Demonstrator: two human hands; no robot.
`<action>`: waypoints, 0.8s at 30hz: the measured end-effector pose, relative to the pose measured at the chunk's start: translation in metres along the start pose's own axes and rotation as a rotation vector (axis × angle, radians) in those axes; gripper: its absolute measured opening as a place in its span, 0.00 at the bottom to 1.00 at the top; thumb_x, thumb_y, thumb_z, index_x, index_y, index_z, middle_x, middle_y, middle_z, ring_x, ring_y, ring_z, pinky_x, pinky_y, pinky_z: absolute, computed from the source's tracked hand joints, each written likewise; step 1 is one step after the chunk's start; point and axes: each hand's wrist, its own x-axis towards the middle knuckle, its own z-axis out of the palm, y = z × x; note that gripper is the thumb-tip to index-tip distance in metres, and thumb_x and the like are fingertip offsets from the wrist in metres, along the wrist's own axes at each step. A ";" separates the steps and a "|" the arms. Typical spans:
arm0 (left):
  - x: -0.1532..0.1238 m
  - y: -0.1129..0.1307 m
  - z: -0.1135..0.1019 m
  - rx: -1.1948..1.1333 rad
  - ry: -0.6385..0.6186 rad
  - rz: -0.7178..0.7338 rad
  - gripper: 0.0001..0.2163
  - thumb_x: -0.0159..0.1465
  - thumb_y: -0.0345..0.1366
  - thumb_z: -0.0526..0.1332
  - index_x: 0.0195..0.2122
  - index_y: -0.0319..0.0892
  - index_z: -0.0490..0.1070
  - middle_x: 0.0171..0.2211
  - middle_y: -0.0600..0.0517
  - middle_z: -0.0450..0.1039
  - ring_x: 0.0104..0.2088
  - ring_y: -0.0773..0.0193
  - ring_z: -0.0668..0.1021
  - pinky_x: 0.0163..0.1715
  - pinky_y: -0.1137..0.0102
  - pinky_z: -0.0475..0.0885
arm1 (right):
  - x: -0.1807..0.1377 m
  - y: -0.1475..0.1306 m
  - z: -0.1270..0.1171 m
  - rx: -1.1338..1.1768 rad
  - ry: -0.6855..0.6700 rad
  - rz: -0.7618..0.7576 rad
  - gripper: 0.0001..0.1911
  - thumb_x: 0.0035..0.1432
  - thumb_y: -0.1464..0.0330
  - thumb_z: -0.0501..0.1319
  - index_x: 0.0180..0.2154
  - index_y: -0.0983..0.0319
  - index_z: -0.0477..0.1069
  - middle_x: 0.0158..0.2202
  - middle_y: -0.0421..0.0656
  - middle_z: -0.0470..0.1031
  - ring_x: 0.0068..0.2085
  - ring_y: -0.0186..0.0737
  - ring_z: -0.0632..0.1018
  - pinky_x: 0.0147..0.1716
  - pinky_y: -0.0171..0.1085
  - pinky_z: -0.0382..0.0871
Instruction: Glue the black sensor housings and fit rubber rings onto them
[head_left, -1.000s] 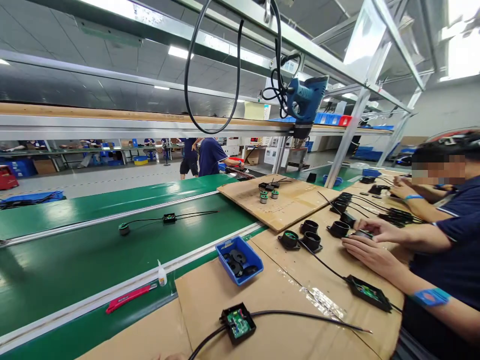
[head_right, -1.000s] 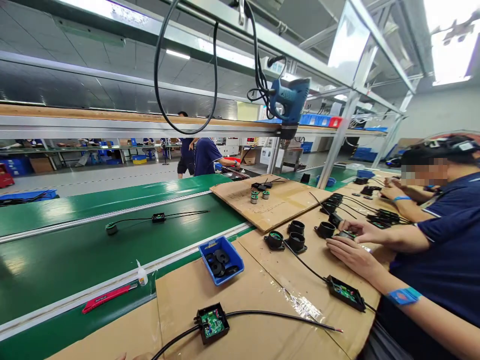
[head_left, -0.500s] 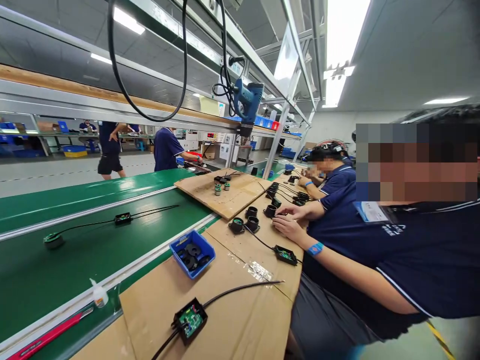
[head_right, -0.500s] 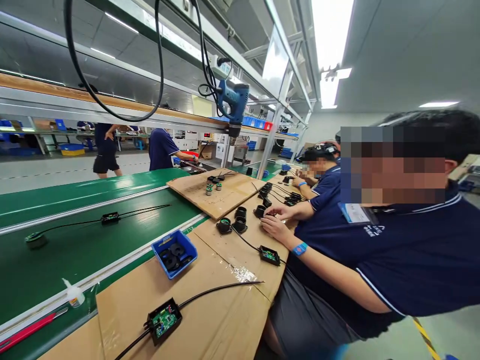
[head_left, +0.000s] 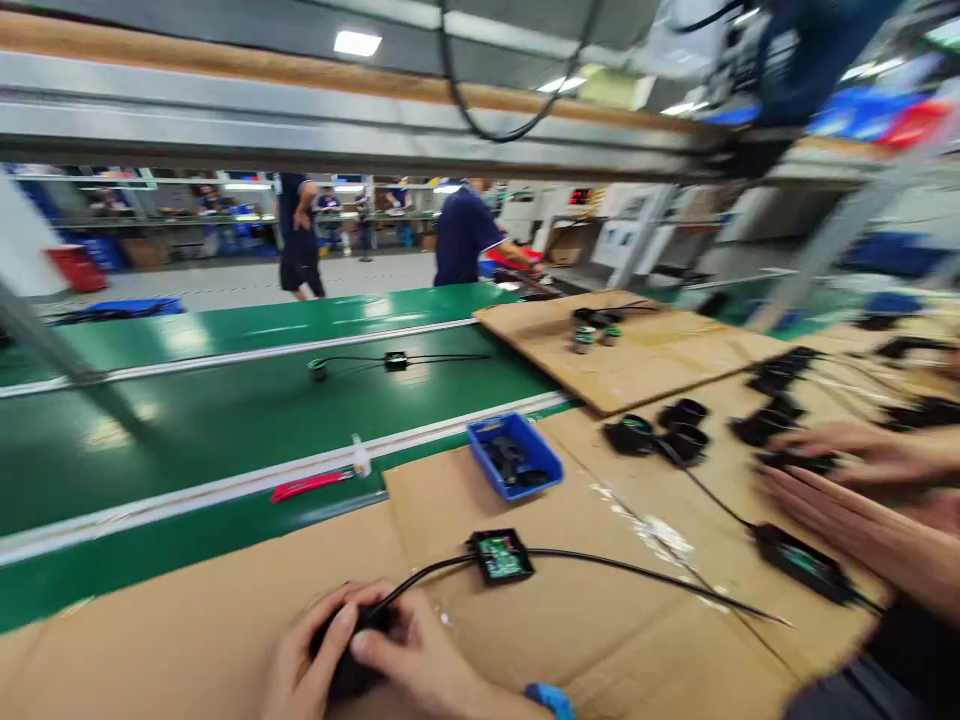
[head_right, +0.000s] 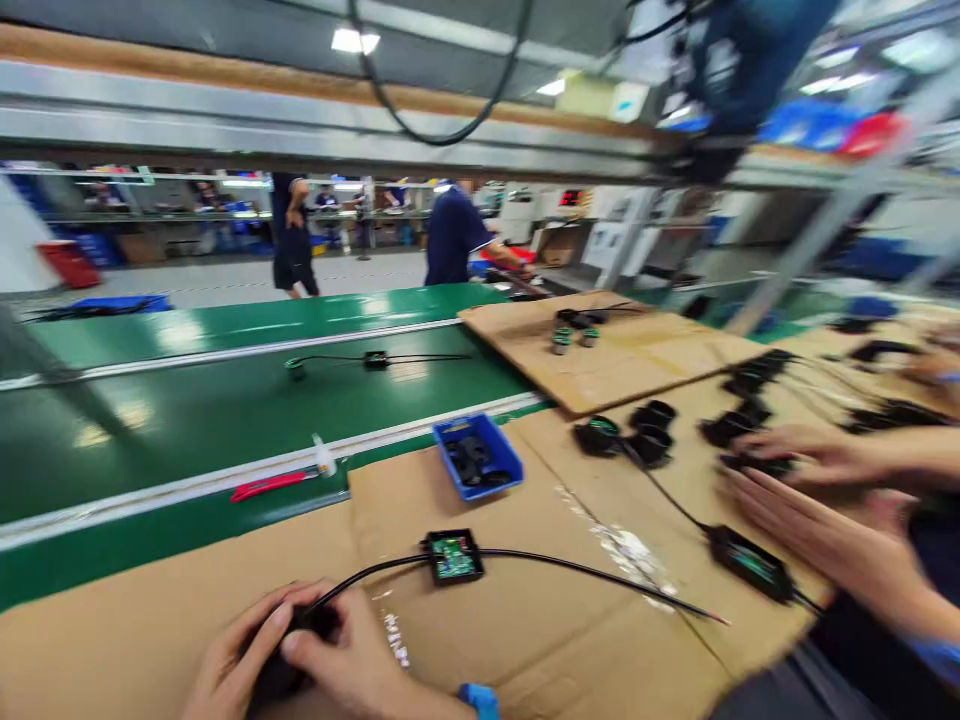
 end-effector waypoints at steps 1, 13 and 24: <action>0.000 0.002 0.002 0.005 -0.043 0.005 0.21 0.60 0.55 0.61 0.41 0.43 0.80 0.45 0.46 0.80 0.47 0.50 0.80 0.50 0.63 0.75 | 0.000 0.002 -0.002 0.030 -0.006 0.039 0.26 0.45 0.50 0.71 0.42 0.59 0.75 0.47 0.46 0.78 0.52 0.48 0.76 0.55 0.49 0.65; -0.011 0.003 0.002 -0.084 -0.014 -0.070 0.20 0.59 0.50 0.62 0.46 0.41 0.78 0.49 0.44 0.77 0.51 0.50 0.75 0.55 0.59 0.68 | -0.007 -0.010 -0.009 0.046 0.023 0.281 0.22 0.46 0.54 0.72 0.42 0.57 0.78 0.49 0.47 0.78 0.54 0.50 0.75 0.58 0.51 0.64; -0.012 0.006 0.006 -0.035 -0.011 -0.054 0.19 0.60 0.46 0.61 0.47 0.40 0.75 0.49 0.43 0.76 0.51 0.50 0.75 0.55 0.60 0.68 | -0.012 -0.003 -0.003 -0.056 -0.016 0.180 0.24 0.54 0.51 0.65 0.48 0.57 0.76 0.49 0.50 0.77 0.53 0.49 0.75 0.57 0.51 0.66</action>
